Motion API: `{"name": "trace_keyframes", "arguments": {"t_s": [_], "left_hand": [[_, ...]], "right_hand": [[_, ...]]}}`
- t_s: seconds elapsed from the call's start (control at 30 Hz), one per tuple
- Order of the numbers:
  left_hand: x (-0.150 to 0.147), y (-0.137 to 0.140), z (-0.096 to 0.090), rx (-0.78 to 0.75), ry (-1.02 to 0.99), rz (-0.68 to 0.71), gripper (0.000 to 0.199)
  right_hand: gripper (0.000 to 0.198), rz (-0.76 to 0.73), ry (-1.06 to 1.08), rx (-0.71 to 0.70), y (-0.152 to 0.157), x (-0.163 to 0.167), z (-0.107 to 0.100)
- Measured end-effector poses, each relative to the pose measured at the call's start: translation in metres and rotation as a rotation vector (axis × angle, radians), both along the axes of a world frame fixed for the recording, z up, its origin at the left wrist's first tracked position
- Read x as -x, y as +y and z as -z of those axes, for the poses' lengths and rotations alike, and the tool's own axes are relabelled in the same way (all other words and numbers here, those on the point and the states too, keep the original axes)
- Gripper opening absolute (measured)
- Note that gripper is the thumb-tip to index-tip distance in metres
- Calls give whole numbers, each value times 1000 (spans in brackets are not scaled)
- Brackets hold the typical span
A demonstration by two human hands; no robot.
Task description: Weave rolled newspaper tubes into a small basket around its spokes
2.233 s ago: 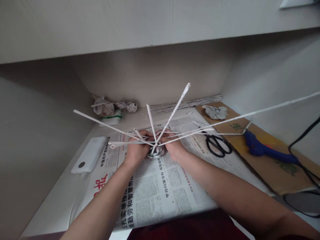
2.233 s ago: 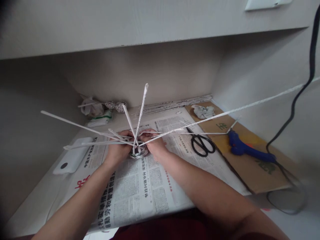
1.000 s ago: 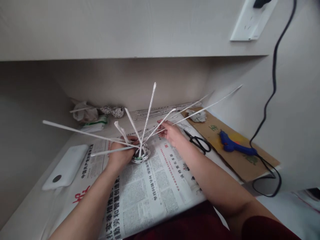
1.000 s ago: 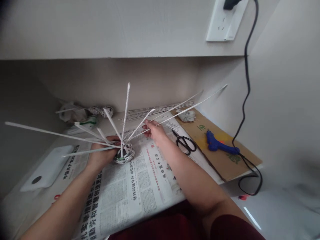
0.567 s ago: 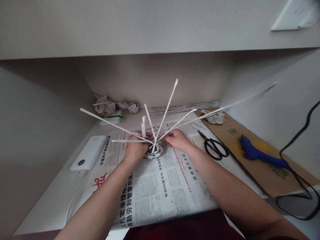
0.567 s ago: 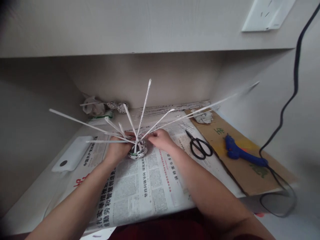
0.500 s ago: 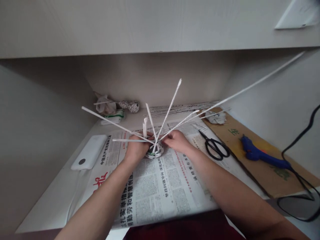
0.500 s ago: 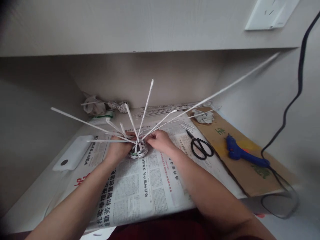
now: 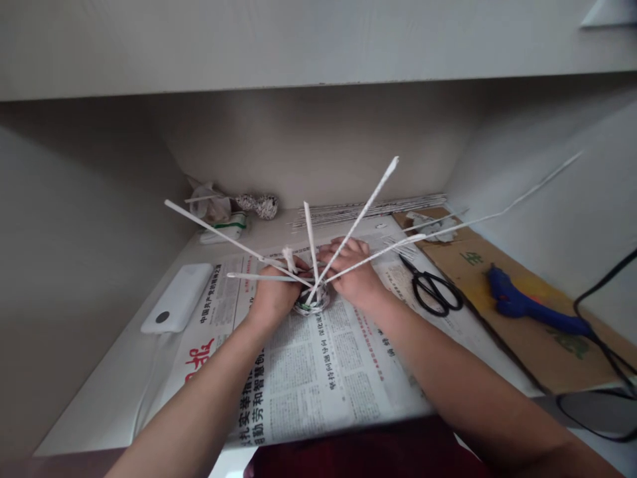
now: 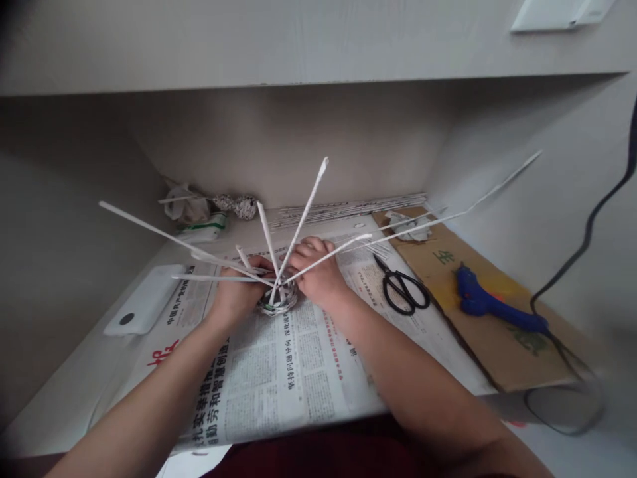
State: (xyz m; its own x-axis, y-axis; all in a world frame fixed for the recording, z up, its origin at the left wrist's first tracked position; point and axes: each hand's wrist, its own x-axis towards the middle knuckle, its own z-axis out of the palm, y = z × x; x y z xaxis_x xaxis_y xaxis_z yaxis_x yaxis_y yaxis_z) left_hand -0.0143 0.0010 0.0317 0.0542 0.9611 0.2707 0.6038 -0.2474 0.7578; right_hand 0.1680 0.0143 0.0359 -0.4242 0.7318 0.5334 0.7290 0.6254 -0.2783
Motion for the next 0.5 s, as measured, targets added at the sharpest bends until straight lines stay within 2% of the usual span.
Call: {"name": "trace_keyframes", "arguments": {"t_s": [0.17, 0.27, 0.5], "left_hand": [[0, -1, 2, -30, 2, 21, 5], [2, 0, 4, -50, -29, 55, 7], [5, 2, 6, -86, 50, 52, 9]], "right_hand": [[18, -58, -9, 126, 7, -4, 6], [20, -63, 16, 137, 8, -4, 7], [22, -68, -82, 84, 11, -3, 4]]}}
